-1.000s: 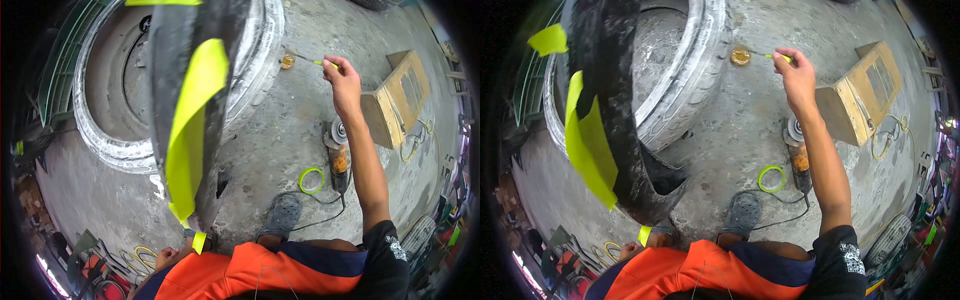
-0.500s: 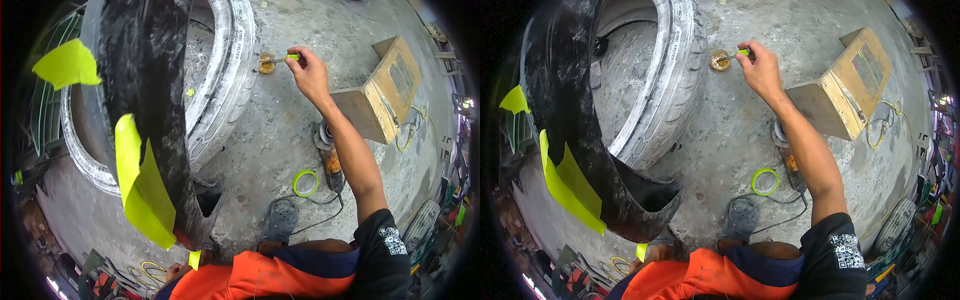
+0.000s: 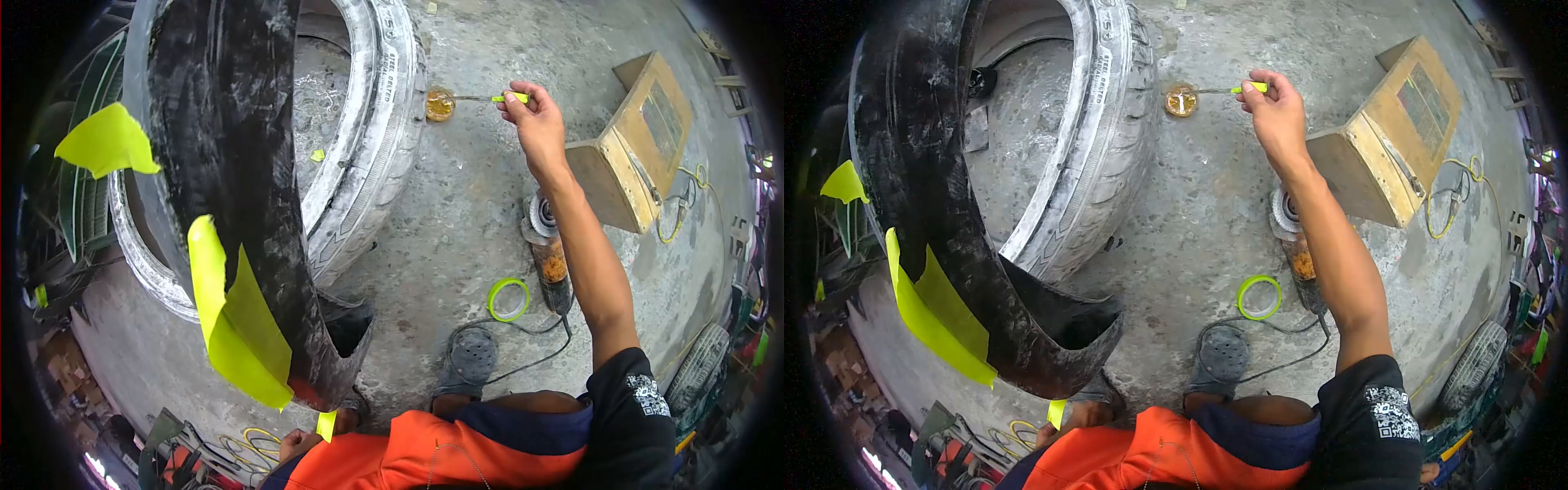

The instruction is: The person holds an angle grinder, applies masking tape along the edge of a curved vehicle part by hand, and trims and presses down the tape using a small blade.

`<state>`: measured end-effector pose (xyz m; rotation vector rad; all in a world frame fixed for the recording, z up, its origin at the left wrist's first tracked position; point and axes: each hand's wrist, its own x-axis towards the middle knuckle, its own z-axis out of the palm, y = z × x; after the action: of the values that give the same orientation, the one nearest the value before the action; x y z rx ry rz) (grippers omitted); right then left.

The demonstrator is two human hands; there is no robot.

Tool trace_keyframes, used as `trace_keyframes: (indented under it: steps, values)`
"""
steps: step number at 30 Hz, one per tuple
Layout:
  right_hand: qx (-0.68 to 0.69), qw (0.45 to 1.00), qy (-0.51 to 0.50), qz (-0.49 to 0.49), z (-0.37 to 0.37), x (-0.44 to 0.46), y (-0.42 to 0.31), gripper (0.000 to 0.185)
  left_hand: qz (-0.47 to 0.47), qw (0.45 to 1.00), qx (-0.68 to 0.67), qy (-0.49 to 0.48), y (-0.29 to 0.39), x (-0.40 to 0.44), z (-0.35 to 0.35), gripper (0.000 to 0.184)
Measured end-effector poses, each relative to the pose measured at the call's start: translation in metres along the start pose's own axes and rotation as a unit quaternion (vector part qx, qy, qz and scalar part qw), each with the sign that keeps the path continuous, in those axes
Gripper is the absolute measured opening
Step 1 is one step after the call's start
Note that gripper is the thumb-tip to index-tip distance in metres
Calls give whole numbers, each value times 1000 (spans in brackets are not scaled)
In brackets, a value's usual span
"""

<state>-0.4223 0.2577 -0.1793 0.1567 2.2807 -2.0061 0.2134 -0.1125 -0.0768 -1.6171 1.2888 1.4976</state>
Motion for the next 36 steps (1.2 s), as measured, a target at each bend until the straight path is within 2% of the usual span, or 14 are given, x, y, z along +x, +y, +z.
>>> trace_keyframes:
  steps: [4, 6, 7, 9, 11, 13, 15, 18, 21, 23, 25, 30, 34, 36]
  values:
    - [11, 1000, 6, -17, 7, 8, 10, 28, -6, 998, 51, 34, -14, 4, -7, 26]
    - [-73, 993, -9, -93, 15, 13, 17, 26, 25, 995, 96, 29, -15, -2, -16, 27]
    - [-69, 993, -7, -94, 19, 12, 16, 26, 28, 994, 98, 31, -17, -5, -30, 27]
    - [-229, 956, -39, -179, 25, 12, 14, 26, 81, 930, 356, 38, -20, -12, -58, 28]
    - [-204, 964, -25, -171, 24, 14, 15, 26, 34, 890, 446, 92, 50, -58, -31, 23]
    - [-157, 975, -8, -155, 24, 18, 16, 27, 121, 905, 400, 79, 42, -63, -88, 24]
    - [-117, 982, -18, -148, 18, 19, 9, 26, 156, 908, 369, 120, 97, -89, -72, 22]
    - [-33, 998, -20, -58, 11, 13, -10, 30, 175, 901, 369, 146, 156, -85, -57, 24]
    - [-1, 1000, 25, 3, 5, 7, -12, 30, 244, 857, 430, 144, 204, -72, -21, 22]
    - [7, 1000, 24, 4, 4, 11, -2, 30, 288, 857, 423, 59, 207, -58, 8, 21]
    - [15, 999, 31, 13, -1, 10, 2, 30, 301, 816, 494, 2, 208, -52, 38, 23]
    - [-37, 997, 61, 25, -6, 3, 4, 33, 276, 801, 519, -113, 188, -45, 84, 28]
    - [-38, 996, 72, 31, -9, -8, -3, 33, 270, 813, 502, -117, 160, -26, 97, 30]
    - [8, 995, 81, 53, -5, -12, -4, 35, 263, 852, 433, -129, 151, -21, 108, 32]
